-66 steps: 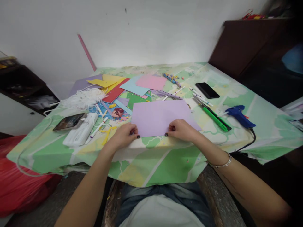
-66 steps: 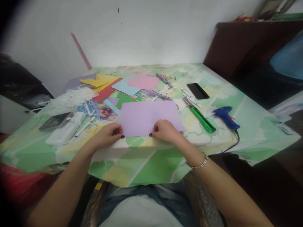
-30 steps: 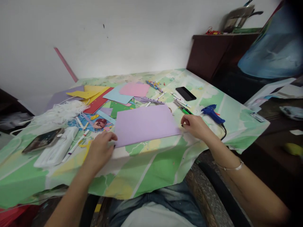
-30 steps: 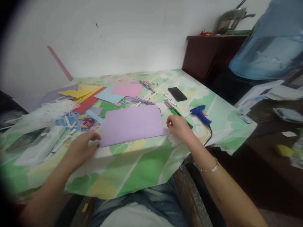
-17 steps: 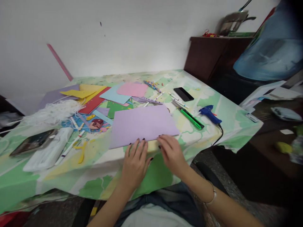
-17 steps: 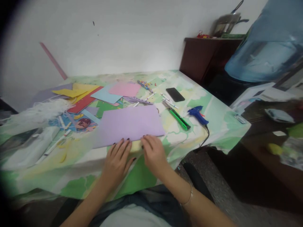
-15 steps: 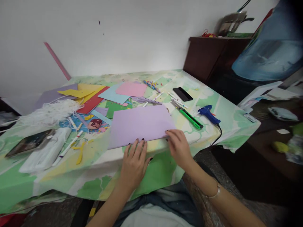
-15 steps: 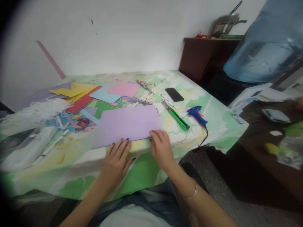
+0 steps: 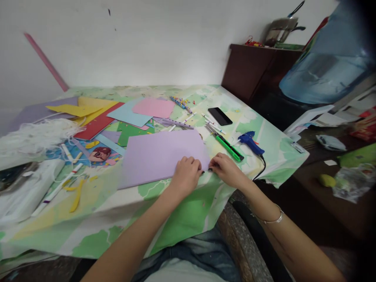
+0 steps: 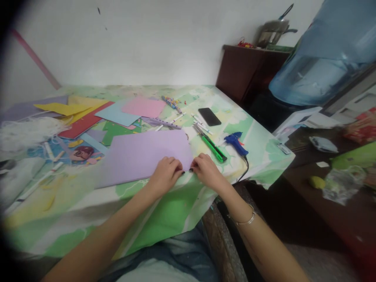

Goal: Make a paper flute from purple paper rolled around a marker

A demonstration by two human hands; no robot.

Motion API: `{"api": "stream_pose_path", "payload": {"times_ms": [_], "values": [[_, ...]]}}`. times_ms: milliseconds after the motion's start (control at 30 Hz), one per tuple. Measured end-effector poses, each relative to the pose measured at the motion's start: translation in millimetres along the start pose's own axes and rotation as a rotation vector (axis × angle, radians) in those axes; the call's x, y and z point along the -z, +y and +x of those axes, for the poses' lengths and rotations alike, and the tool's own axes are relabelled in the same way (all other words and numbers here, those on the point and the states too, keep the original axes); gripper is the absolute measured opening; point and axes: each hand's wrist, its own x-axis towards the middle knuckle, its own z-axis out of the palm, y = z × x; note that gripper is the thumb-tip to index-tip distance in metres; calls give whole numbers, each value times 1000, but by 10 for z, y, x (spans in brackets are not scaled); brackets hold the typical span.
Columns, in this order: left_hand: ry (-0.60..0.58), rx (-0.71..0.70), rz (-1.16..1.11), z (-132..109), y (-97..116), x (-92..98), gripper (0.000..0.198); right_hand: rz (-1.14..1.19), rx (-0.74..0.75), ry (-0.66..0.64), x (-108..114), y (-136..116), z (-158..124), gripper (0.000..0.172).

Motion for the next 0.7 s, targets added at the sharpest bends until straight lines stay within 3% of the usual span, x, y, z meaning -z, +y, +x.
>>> {"api": "stream_pose_path", "payload": {"times_ms": [233, 700], "values": [[2, -37, 107, 43, 34, -97, 20, -118, 2, -56, 9, -34, 49, 10], [-121, 9, 180, 131, 91, 5, 24, -409, -70, -158, 57, -236, 187, 13]]}}
